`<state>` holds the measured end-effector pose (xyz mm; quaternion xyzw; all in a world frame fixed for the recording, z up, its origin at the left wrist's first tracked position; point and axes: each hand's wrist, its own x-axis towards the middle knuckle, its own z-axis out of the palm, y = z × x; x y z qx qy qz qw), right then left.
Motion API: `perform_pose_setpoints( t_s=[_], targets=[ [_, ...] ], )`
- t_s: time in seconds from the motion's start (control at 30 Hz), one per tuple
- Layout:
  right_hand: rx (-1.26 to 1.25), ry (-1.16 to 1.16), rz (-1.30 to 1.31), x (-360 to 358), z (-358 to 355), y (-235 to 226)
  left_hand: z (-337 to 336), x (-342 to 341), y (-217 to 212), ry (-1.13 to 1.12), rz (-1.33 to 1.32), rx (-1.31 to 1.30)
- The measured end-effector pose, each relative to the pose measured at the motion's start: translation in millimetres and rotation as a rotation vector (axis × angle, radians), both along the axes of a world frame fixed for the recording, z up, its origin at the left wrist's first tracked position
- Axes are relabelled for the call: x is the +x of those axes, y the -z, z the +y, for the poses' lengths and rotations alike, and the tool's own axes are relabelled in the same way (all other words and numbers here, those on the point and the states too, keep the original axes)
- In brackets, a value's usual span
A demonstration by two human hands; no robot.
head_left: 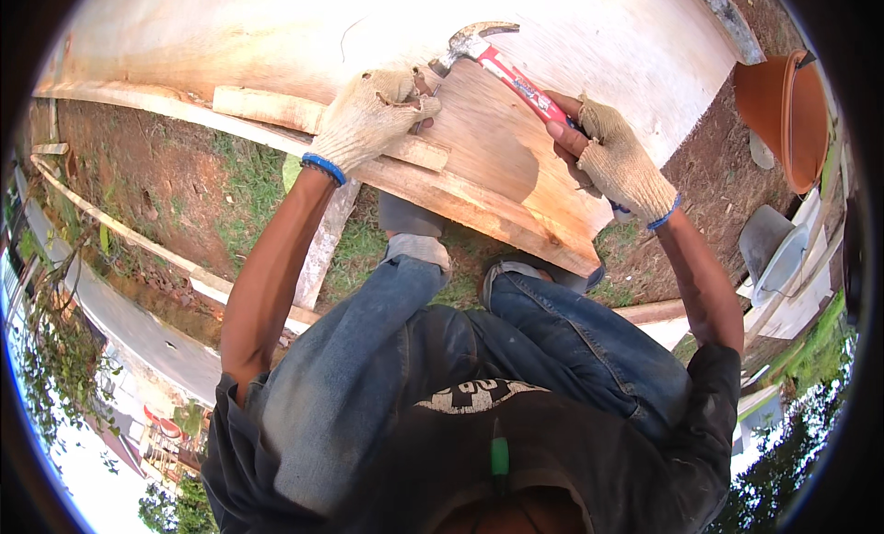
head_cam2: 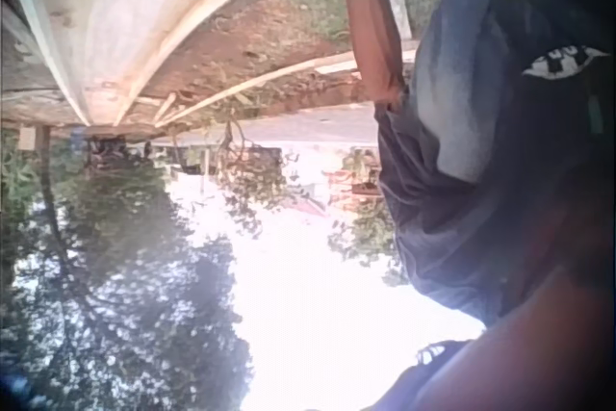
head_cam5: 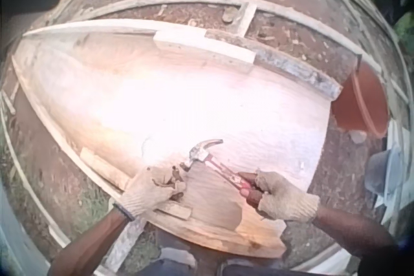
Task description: The person positions a wooden plank onto a curved wooden frame and secures it by hammering nails. The person repeatedly picks up nails from a bucket and hammers them into the wood to fasten the plank in place.
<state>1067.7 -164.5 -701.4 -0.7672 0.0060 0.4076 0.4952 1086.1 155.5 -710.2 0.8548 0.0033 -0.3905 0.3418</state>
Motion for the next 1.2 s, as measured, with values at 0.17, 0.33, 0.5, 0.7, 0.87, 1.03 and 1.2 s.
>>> perform_pose_setpoints(
  t_s=[0.17, 0.33, 0.5, 0.7, 0.87, 1.03, 1.2],
  targets=[
    [0.025, 0.421, 0.053, 18, 7, -18, 6, -14, 12, -0.098, -0.014, -0.082],
    [-0.03, 0.041, 0.214, 14, 8, -22, 2, -4, 3, -0.025, -0.042, -0.015],
    [-0.032, 0.36, 0.108, 20, 5, -15, 3, -8, 8, -0.115, 0.007, -0.095],
    [-0.103, 0.094, 0.097, 27, -1, -15, 10, -11, 15, -0.082, -0.1, -0.091],
    [-0.081, -0.075, 0.133, 5, 11, -17, 3, -7, 7, -0.064, -0.011, -0.05],
    [-0.067, 0.316, 0.038, 12, 8, -17, 7, -11, 9, -0.084, 0.037, -0.061],
    [-0.04, -0.138, 0.081, 1, 3, -8, 20, -10, 17, 0.075, -0.117, -0.037]
  ],
)
